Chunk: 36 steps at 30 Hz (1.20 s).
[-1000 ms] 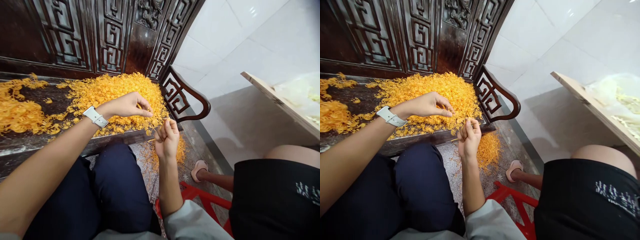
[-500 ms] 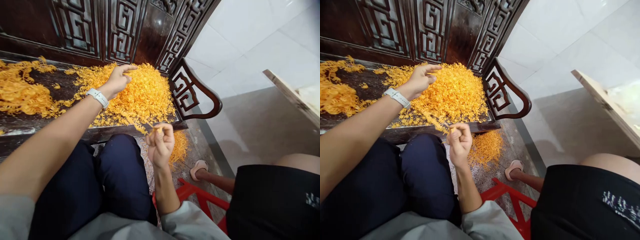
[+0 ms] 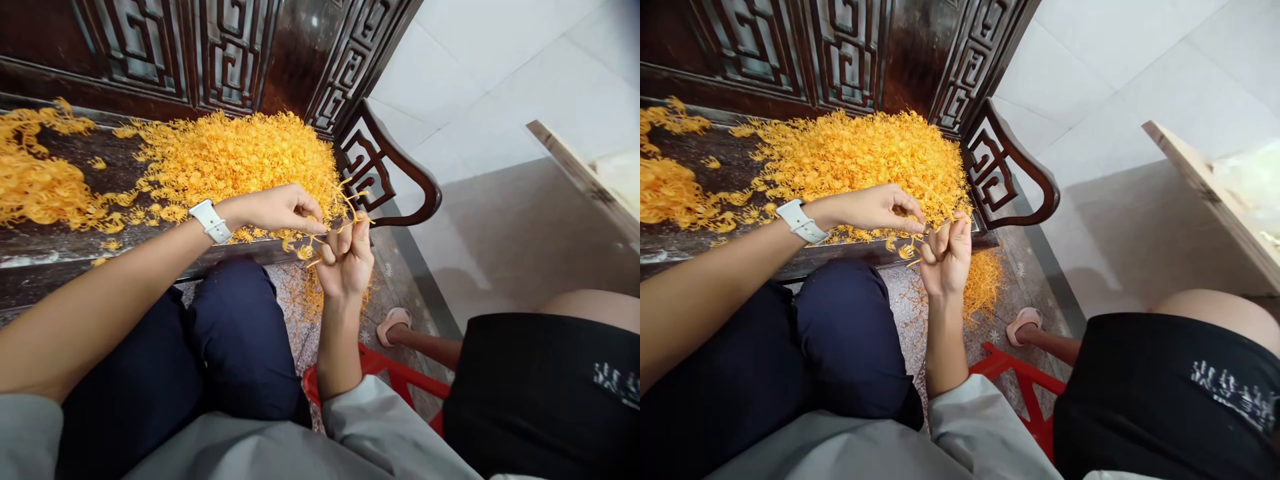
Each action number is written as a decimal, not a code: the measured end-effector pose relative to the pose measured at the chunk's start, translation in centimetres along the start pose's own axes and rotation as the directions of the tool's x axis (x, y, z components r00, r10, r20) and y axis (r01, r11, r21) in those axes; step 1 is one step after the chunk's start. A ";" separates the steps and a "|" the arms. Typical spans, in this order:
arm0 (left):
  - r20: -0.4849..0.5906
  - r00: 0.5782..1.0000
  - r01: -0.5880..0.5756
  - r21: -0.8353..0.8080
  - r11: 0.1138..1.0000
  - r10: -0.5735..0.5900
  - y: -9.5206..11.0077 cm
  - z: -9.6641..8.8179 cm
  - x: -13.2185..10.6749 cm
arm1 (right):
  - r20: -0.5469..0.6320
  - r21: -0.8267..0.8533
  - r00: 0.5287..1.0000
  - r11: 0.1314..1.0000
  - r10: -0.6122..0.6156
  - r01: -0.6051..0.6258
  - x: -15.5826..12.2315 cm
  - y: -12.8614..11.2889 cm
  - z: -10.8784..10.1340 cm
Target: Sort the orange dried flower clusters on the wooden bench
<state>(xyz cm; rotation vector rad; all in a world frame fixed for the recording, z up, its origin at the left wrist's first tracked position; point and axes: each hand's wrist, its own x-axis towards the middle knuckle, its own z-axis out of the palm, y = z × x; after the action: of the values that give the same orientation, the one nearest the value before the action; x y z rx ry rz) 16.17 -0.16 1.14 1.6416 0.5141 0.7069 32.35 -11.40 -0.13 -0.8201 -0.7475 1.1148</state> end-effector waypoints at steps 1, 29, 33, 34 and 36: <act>-0.029 0.999 0.022 -0.013 1.000 -0.022 -0.1 -0.1 0.0 | -0.006 0.004 1.000 1.000 -0.001 0.001 0.0 -0.1 -0.2; -0.591 0.780 0.163 0.510 0.845 0.207 -4.6 -7.6 1.2 | 0.064 0.119 0.982 0.978 -0.180 0.172 -0.4 -3.7 1.4; -0.532 0.795 0.062 0.550 0.833 0.292 -3.5 -4.0 0.3 | 0.036 0.148 0.951 0.943 -0.307 0.298 2.1 -3.6 1.5; -0.523 0.805 0.030 0.505 0.863 0.279 -3.1 -3.0 0.1 | 0.024 0.140 0.944 0.936 -0.329 0.323 2.6 -3.6 1.5; -0.519 0.829 -0.045 0.310 0.950 0.208 -1.9 -1.1 0.1 | 0.008 0.125 0.935 0.928 -0.355 0.351 3.4 -3.5 1.7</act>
<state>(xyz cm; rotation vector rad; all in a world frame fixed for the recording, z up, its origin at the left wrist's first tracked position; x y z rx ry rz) 15.57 1.05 -0.59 1.7442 0.9604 1.2704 33.44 -8.63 4.12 -0.5384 -0.8076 0.8401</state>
